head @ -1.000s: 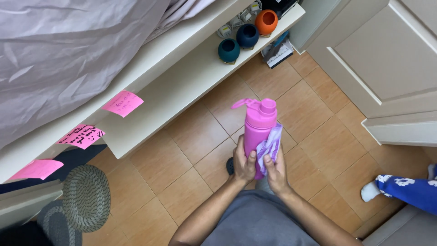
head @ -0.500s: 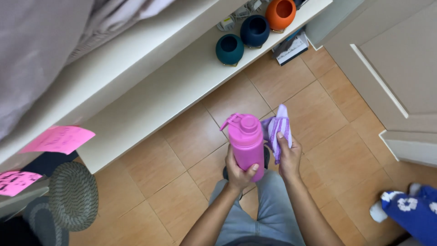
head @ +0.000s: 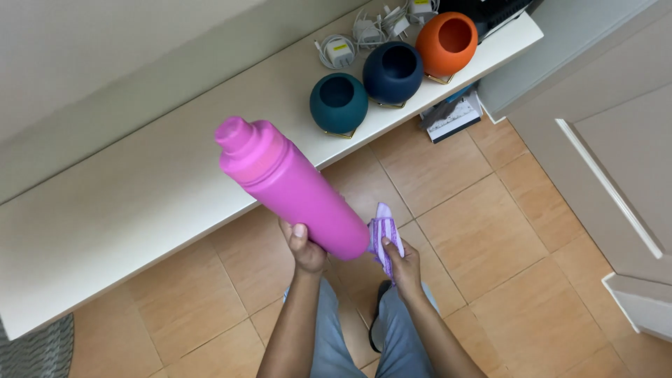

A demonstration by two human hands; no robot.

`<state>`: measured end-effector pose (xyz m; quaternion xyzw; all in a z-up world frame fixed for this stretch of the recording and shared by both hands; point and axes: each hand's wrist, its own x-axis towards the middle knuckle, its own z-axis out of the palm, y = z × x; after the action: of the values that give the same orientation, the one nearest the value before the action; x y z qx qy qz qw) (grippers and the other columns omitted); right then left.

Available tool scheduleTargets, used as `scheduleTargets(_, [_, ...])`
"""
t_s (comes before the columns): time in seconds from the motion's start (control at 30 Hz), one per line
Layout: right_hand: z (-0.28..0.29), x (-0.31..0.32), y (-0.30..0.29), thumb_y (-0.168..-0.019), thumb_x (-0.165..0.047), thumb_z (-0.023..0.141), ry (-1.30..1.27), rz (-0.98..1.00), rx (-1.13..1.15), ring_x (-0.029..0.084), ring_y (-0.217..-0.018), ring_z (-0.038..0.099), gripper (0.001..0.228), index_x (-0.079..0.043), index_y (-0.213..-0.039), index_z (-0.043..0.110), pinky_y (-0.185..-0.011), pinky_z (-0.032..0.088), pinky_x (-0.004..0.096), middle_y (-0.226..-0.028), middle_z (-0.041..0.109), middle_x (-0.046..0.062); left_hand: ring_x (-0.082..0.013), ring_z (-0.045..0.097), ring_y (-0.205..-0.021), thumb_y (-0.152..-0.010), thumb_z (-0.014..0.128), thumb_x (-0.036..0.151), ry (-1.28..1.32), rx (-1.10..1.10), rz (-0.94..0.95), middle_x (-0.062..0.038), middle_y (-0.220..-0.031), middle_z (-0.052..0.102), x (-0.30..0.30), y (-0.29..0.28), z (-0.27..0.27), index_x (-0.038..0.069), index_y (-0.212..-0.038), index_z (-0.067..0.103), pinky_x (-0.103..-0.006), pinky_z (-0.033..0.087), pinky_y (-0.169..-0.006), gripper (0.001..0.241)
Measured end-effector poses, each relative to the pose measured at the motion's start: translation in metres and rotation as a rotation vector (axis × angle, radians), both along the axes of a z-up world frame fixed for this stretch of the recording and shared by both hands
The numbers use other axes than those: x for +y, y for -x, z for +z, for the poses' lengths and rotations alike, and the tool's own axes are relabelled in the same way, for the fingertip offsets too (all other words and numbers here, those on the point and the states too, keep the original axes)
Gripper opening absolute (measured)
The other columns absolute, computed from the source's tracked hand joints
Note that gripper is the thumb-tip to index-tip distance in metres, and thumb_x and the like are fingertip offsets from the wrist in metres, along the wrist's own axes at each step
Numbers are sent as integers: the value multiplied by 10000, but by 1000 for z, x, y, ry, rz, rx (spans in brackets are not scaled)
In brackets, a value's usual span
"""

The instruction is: Cleaning a decorative bowl, a water bottle, and light bulbs using a cleaning cloth and spray bottle.

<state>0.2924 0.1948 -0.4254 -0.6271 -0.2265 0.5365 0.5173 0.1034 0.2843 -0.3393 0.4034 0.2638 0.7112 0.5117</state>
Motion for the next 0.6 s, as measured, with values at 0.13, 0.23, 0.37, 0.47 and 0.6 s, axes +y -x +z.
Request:
scheduleTargets(0.13, [-51,53,-4,-990,-288,668,-63,-17,-50,98,-581,581,342,35,-1071,749,-519,458,263,-770,707,56,-272,688,-888,-983,561,505,-96,-35,-67,-149,-956,680,31,6,30,16,-1066,602,-448,601,-819,498])
scheduleTargets(0.23, [-86,73,3,-981,-286,665,-137,-47,-27,89,-583,589,331,23,-1064,748,-527,486,259,-773,712,43,-305,709,-946,-997,554,462,-228,-122,-171,-191,-981,696,53,21,13,10,-1102,629,-483,608,-858,470])
scheduleTargets(0.37, [-154,81,3,-962,-283,670,-130,29,-75,83,-588,607,314,9,-1037,760,-547,536,257,-750,707,34,-294,726,-865,-1090,461,447,-359,-37,-219,-185,-887,694,71,47,11,0,-1041,652,-486,629,-834,488])
scheduleTargets(0.47, [-172,91,-4,-958,-293,676,-142,120,-112,77,-578,594,315,5,-1009,765,-529,513,255,-729,696,29,-303,736,-816,-1099,421,467,-325,41,-186,-215,-855,698,87,57,25,-16,-1021,651,-497,637,-818,540])
scheduleTargets(0.6, [-187,100,-18,-986,-329,666,-187,228,-189,59,-537,537,342,-9,-932,776,-479,416,243,-675,666,16,-324,710,-884,-1028,447,495,-172,117,-163,-232,-964,678,105,66,43,-29,-1178,600,-504,616,-809,566])
